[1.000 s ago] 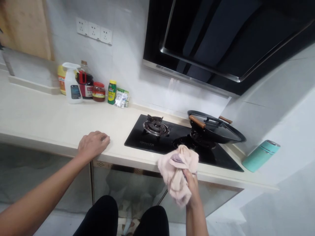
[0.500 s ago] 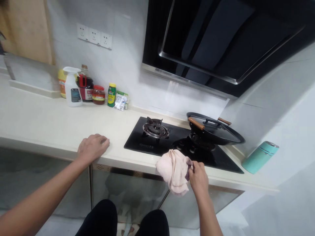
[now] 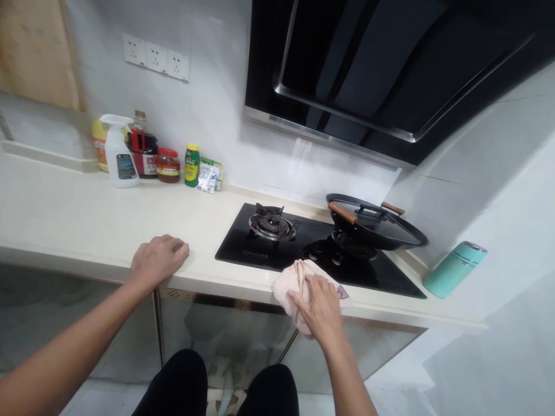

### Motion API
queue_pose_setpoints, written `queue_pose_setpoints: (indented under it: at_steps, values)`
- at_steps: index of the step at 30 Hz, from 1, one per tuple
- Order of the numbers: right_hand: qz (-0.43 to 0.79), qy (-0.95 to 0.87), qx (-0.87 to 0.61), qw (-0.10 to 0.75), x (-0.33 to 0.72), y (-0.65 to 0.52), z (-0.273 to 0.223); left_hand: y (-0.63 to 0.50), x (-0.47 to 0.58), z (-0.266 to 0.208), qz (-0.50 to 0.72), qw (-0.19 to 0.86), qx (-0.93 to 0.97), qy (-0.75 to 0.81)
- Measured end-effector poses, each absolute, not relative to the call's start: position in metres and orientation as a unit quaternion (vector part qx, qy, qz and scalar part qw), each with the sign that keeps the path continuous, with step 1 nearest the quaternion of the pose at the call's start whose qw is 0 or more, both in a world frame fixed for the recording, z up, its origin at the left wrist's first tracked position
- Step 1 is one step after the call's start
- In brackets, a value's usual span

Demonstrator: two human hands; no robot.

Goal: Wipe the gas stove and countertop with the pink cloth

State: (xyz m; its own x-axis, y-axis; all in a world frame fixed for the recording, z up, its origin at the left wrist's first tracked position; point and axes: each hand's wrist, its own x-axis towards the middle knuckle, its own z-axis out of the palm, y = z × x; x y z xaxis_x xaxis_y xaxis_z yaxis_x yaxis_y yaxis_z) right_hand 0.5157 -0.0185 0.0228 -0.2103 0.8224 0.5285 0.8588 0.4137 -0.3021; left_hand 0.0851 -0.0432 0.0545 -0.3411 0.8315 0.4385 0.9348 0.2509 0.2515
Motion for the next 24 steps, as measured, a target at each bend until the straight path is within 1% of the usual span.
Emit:
queue_pose_setpoints:
  at_steps: [2, 7, 9, 11, 15, 20, 22, 24]
  values:
    - [-0.044, -0.785, -0.552, 0.276, 0.515, -0.015, 0.026, -0.043, 0.085, 0.054, -0.241, 0.107, -0.563, -0.783]
    - [-0.004, -0.787, -0.586, 0.193, 0.55, -0.005, 0.043, -0.044, 0.087, 0.054, -0.254, 0.112, -0.562, -0.779]
    - [0.012, -0.788, -0.592, 0.169, 0.566, -0.002, 0.047, -0.045, 0.087, 0.054, -0.256, 0.116, -0.563, -0.777]
    - [0.046, -0.793, -0.585, 0.163, 0.576, 0.002, 0.049, -0.044, 0.086, 0.053, -0.256, 0.117, -0.563, -0.777]
    - [0.104, -0.799, -0.56, 0.193, 0.58, 0.009, 0.052, -0.044, 0.085, 0.051, -0.254, 0.115, -0.561, -0.78]
    - [0.231, -0.776, -0.518, 0.274, 0.585, 0.016, 0.055, -0.043, 0.085, 0.052, -0.247, 0.118, -0.561, -0.781]
    - [0.224, -0.745, -0.547, 0.309, 0.583, 0.017, 0.054, -0.043, 0.085, 0.052, -0.246, 0.12, -0.562, -0.781]
    - [0.166, -0.712, -0.592, 0.339, 0.575, 0.017, 0.053, -0.042, 0.085, 0.051, -0.25, 0.12, -0.561, -0.78]
